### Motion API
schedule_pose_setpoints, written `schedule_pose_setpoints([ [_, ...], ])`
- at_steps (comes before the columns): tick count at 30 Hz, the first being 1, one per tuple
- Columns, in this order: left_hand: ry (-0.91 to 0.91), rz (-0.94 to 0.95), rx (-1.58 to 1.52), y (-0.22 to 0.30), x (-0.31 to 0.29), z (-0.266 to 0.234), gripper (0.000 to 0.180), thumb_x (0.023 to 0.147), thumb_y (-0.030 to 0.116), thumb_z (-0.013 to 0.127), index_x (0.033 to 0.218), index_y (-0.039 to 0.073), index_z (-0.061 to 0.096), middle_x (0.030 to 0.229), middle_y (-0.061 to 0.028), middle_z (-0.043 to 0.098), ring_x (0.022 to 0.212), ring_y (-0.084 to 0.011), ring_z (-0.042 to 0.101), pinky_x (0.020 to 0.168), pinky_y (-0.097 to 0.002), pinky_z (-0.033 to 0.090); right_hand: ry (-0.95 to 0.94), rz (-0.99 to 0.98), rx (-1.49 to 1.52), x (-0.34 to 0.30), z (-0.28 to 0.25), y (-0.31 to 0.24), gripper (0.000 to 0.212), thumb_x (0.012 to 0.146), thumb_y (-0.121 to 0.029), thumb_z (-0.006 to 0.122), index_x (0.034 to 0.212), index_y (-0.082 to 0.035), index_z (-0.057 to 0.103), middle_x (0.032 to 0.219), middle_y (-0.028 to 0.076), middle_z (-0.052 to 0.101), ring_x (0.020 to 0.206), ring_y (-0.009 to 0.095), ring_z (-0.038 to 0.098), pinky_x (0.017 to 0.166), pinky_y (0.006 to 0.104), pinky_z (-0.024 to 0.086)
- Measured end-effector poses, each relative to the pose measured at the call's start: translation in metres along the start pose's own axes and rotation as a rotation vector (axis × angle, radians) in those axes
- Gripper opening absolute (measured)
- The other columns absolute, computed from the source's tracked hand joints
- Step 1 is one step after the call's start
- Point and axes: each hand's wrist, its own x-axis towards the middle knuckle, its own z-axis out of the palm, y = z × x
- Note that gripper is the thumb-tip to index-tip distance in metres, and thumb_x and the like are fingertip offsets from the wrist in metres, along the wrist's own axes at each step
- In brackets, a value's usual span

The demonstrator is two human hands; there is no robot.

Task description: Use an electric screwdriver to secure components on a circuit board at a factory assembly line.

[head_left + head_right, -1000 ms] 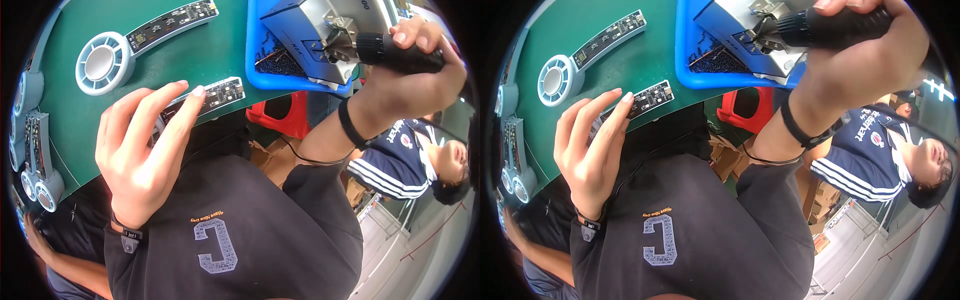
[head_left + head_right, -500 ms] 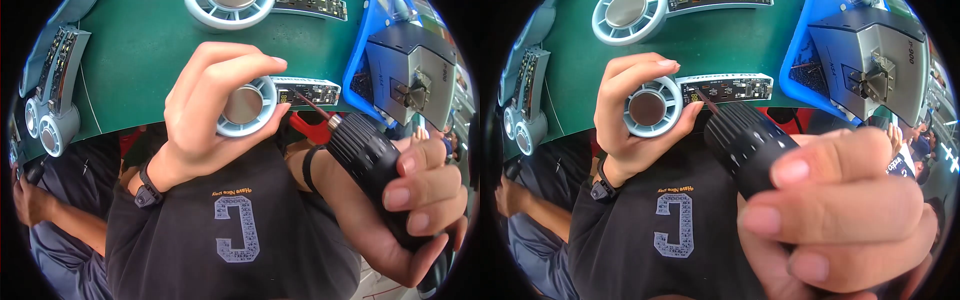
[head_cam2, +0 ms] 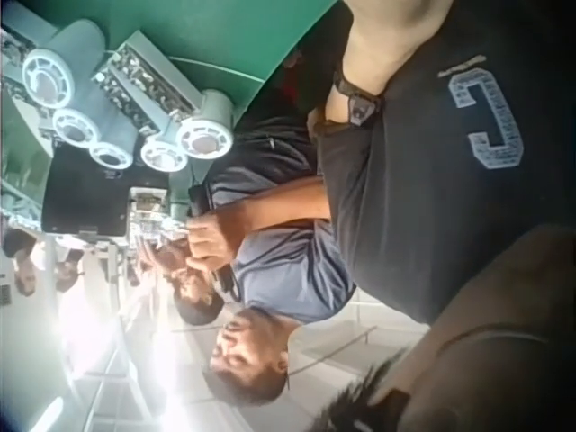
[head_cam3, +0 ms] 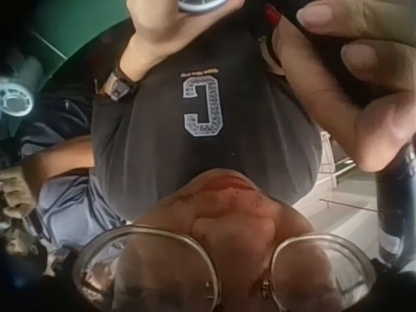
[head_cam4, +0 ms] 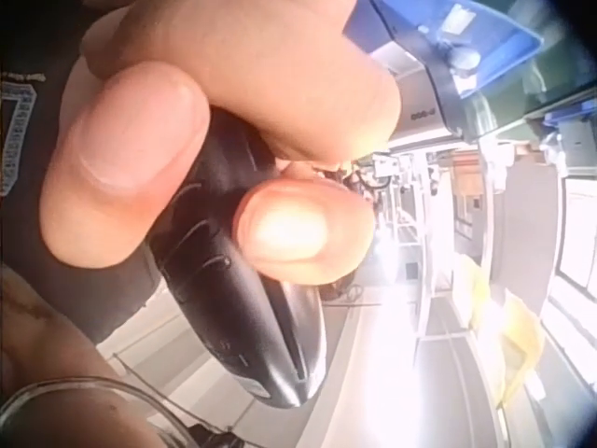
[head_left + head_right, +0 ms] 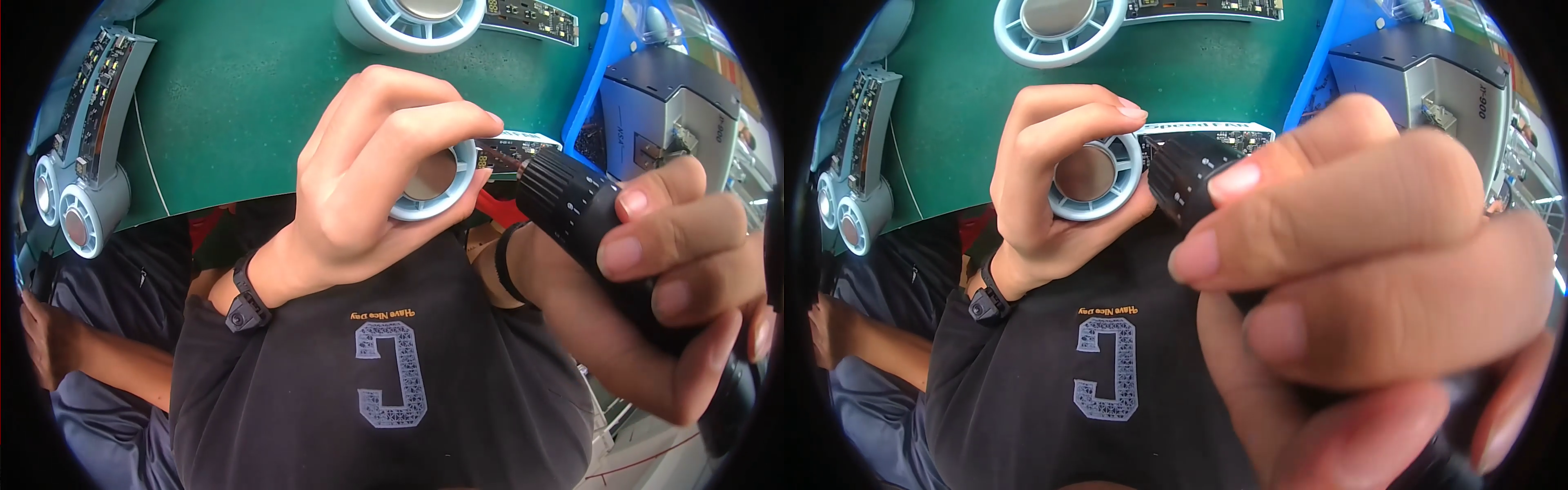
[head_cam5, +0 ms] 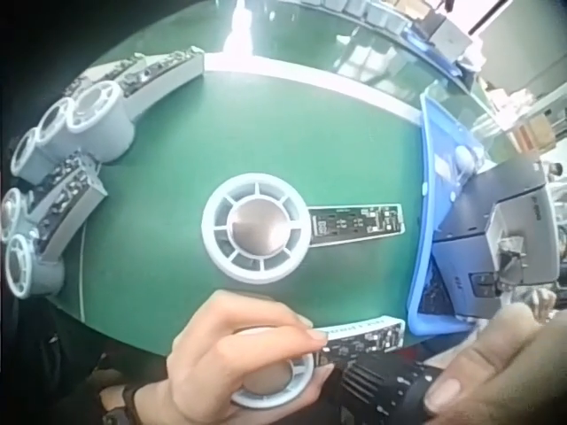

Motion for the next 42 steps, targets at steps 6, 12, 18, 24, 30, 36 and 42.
schedule_pose_setpoints([
  [6,0.014,-0.018,-0.001,-0.003,-0.001,0.001,0.061,0.066,-0.009,0.086,0.122,-0.001,0.064,0.112,-0.0190,0.068,0.097,-0.0266,0.070,0.079,-0.0328,0.057,-0.047,0.078,0.050,0.004,-0.004,0.016,0.020,0.095,-0.025,0.054,0.106,-0.008,0.052,0.076,0.001,0.051,0.055,0.015,0.046,0.058,0.0330,0.041],
  [12,0.116,-0.056,-0.054,0.005,0.008,0.004,0.050,0.070,-0.006,0.088,0.116,0.003,0.070,0.105,-0.0134,0.067,0.085,-0.0239,0.067,0.073,-0.0336,0.055,-0.067,0.087,-0.001,0.000,-0.007,-0.006,0.020,0.096,-0.025,0.054,0.106,-0.008,0.052,0.077,0.002,0.051,0.055,0.016,0.046,0.058,0.0333,0.041],
  [18,0.089,-0.163,0.071,0.012,0.008,0.003,0.056,0.070,-0.006,0.091,0.119,0.001,0.066,0.109,-0.0172,0.067,0.092,-0.0273,0.069,0.077,-0.0343,0.057,0.351,-0.062,0.014,-0.014,-0.029,-0.042,0.020,0.099,-0.026,0.053,0.108,-0.009,0.052,0.082,0.003,0.053,0.054,0.018,0.048,0.058,0.0348,0.044],
  [24,0.031,-0.117,0.168,0.015,0.010,0.007,0.057,0.069,-0.004,0.093,0.118,0.001,0.065,0.111,-0.0175,0.067,0.097,-0.0272,0.068,0.080,-0.0352,0.057,0.482,-0.348,-0.420,0.032,-0.135,-0.077,0.016,0.089,-0.025,0.052,0.085,-0.009,0.053,0.068,0.004,0.050,0.051,0.021,0.050,0.053,0.0336,0.045],
  [30,0.036,-0.113,0.186,0.018,0.007,0.008,0.062,0.067,0.002,0.098,0.120,0.001,0.064,0.112,-0.0173,0.066,0.098,-0.0272,0.068,0.080,-0.0355,0.057,0.268,-0.149,-0.449,0.050,-0.176,-0.056,0.022,0.087,-0.025,0.052,0.073,-0.009,0.051,0.066,0.006,0.051,0.053,0.020,0.051,0.054,0.0315,0.045],
  [36,0.056,-0.087,0.199,0.014,0.003,0.002,0.063,0.064,0.004,0.099,0.118,0.001,0.067,0.109,-0.0157,0.067,0.096,-0.0270,0.068,0.079,-0.0355,0.058,0.332,-0.076,-0.513,0.040,-0.115,-0.039,0.022,0.088,-0.024,0.052,0.071,-0.009,0.049,0.068,0.005,0.053,0.056,0.018,0.051,0.060,0.0299,0.046],
  [42,-0.010,0.006,0.157,-0.007,0.004,-0.001,0.067,0.068,0.004,0.098,0.125,0.001,0.063,0.114,-0.0171,0.066,0.100,-0.0256,0.068,0.080,-0.0334,0.057,0.225,-0.172,0.036,-0.020,-0.039,-0.070,0.018,0.089,-0.024,0.059,0.098,-0.008,0.056,0.070,-0.001,0.051,0.057,0.014,0.049,0.063,0.0323,0.043],
])
